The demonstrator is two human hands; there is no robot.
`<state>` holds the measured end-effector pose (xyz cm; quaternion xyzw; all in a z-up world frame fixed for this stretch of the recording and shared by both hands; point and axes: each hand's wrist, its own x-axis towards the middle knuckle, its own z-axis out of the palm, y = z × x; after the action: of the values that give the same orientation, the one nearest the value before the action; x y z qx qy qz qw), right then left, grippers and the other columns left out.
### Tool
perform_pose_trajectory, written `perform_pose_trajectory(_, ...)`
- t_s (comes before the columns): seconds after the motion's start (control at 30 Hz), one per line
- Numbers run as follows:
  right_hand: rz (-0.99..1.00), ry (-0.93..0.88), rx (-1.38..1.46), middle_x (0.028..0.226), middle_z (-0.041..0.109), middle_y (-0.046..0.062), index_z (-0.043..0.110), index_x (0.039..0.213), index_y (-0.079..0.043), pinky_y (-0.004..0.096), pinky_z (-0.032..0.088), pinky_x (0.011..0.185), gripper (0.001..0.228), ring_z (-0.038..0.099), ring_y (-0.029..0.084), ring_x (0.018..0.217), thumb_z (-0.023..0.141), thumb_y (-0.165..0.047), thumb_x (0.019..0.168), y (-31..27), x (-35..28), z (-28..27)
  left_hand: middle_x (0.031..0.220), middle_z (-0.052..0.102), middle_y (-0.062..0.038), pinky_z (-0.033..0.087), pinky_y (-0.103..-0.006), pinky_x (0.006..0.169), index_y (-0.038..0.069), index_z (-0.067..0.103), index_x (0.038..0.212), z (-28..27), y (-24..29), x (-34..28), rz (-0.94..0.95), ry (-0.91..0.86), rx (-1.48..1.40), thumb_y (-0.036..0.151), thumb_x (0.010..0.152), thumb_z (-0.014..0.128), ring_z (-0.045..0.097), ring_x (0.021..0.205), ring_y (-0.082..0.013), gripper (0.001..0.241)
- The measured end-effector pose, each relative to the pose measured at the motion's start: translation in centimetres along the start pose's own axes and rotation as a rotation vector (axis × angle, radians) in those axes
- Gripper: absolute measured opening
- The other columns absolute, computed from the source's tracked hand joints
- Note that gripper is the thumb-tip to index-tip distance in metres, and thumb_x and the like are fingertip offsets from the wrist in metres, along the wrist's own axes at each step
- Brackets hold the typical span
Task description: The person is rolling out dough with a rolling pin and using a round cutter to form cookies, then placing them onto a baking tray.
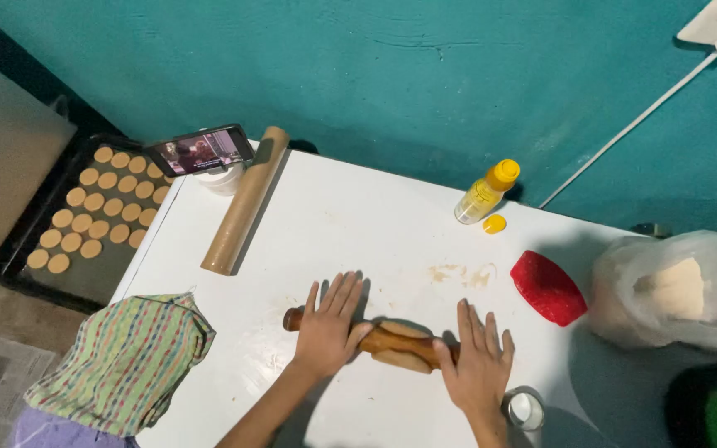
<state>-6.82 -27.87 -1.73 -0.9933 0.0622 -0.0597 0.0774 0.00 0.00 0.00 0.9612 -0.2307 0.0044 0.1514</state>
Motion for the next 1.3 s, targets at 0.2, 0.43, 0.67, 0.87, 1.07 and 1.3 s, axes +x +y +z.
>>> perform_pose_trajectory(0.2,-0.267,0.120,0.110,0.154,0.043,0.013,0.037,0.152,-0.015,0.070,0.009,0.113,0.105,0.024,0.045,0.147,0.060,-0.076,0.070,-4.0,-2.9,-5.6,0.139,0.051,-0.017,0.027,-0.0580,0.109,0.005,0.048,0.146,-3.5,2.6,-5.6,-0.095,-0.197,-0.197,0.055,0.078,0.076,0.045,0.127,-0.0356,0.089)
perform_pose_trajectory(0.43,-0.196,-0.465,0.593,0.133,0.068,0.007,0.067,0.133,-0.014,0.037,0.053,0.099,0.058,0.065,0.028,0.121,0.077,-0.042,0.083,-6.3,-0.8,-5.6,0.127,0.056,-0.011,0.029,-0.0573,0.104,0.007,0.062,0.125,-1.8,2.3,-7.4,-0.065,-0.043,-0.222,0.031,0.074,0.087,0.049,0.120,-0.0323,0.062)
perform_pose_trajectory(0.67,0.178,-0.440,0.917,0.098,0.076,0.013,0.076,0.113,-0.002,0.033,0.055,0.079,0.038,0.068,0.018,0.086,0.068,-0.035,0.097,-1.1,0.3,0.0,0.122,0.064,-0.002,0.032,-0.0456,0.108,0.015,0.067,0.125,0.2,2.5,-10.6,0.257,0.404,0.067,0.014,0.086,0.067,0.056,0.121,-0.0196,0.039)
perform_pose_trajectory(0.87,0.629,-0.578,1.356,0.104,0.077,0.013,0.073,0.117,0.005,0.035,0.055,0.080,0.044,0.068,0.018,0.090,0.060,-0.033,0.100,0.1,0.7,-2.0,0.117,0.061,0.006,0.030,-0.0395,0.113,0.028,0.069,0.123,-2.9,3.3,-13.0,0.429,0.611,0.173,0.018,0.093,0.067,0.055,0.120,-0.0112,0.031)
perform_pose_trajectory(1.07,0.579,-0.335,1.272,0.104,0.077,0.012,0.073,0.121,0.004,0.033,0.056,0.082,0.045,0.068,0.017,0.092,0.058,-0.034,0.101,-0.3,-1.4,-1.8,0.112,0.055,-0.001,0.029,-0.0527,0.110,0.030,0.069,0.109,-2.5,-1.3,-17.1,0.156,0.687,-0.016,0.020,0.074,0.071,0.055,0.116,-0.0223,0.036)
perform_pose_trajectory(1.3,0.859,-0.178,1.980,0.115,0.072,0.004,0.062,0.126,-0.006,0.035,0.056,0.091,0.032,0.069,0.016,0.105,0.058,-0.024,0.100,-2.2,-3.6,2.9,0.108,0.054,-0.014,0.034,-0.0593,0.108,0.012,0.070,0.104,0.9,-6.8,-22.0,-0.394,0.620,-0.157,0.021,0.057,0.076,0.051,0.112,-0.0366,0.048)
